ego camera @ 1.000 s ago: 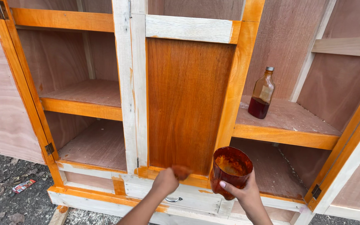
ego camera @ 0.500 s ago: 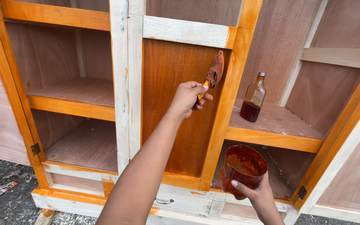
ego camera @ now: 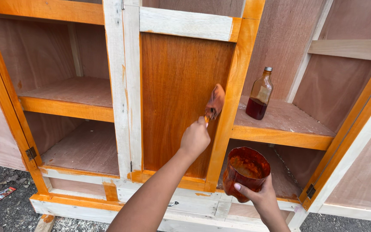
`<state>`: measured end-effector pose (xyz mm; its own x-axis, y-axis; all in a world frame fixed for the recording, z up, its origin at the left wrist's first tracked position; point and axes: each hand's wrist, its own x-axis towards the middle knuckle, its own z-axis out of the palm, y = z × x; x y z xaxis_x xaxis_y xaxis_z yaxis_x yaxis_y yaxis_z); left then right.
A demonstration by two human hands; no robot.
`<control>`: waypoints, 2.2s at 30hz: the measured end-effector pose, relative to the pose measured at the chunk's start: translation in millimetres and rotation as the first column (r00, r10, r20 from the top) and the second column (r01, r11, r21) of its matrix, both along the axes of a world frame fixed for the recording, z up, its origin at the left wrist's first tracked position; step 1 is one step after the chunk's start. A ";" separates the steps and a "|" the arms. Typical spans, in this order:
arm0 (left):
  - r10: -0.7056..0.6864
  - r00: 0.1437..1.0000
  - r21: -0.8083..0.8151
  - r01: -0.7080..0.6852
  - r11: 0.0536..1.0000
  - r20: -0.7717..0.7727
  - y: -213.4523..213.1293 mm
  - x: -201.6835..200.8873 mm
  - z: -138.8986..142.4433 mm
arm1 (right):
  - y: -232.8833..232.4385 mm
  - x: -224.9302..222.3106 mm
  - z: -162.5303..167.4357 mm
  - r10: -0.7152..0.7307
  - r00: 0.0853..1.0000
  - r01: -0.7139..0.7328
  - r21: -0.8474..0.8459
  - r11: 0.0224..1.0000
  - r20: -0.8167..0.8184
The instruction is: The person applies an orange wood stain to a wooden cabinet using a cloth applicator, wiping the stain onto the door panels, frame edges, and top rail. They hold a cut plastic bottle filled with stain in one hand and dip the applicator into it between strokes, working across different sections of the cabinet.
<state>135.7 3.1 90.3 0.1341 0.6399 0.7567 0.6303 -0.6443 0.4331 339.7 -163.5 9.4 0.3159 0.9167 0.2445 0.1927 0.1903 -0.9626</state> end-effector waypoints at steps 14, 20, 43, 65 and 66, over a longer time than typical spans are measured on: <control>-0.071 0.952 -0.314 -0.027 0.949 -0.296 -38.6 -12.1 -195.5 | -4.2 -8.5 -15.3 0.014 1.000 -0.014 0.001 1.000 0.011; -0.146 0.862 -0.490 -0.130 0.862 -0.485 -43.8 -33.8 -209.3 | -7.8 -16.2 -14.6 0.053 0.999 -0.053 0.018 0.998 0.010; 0.301 0.909 -0.200 -0.364 0.909 -0.289 -19.5 -39.3 135.7 | -10.4 -10.2 -1.5 0.084 0.996 -0.084 0.065 0.994 0.010; 0.151 0.802 -0.380 -0.429 0.820 -0.578 -60.4 -6.0 -194.1 | -9.7 27.3 -55.2 0.001 0.993 -0.009 -0.063 0.998 -0.120; 0.101 0.806 -0.453 -0.425 0.784 -0.583 -64.9 -8.2 -205.3 | -10.5 27.1 -54.8 0.017 0.993 -0.022 -0.043 0.999 -0.117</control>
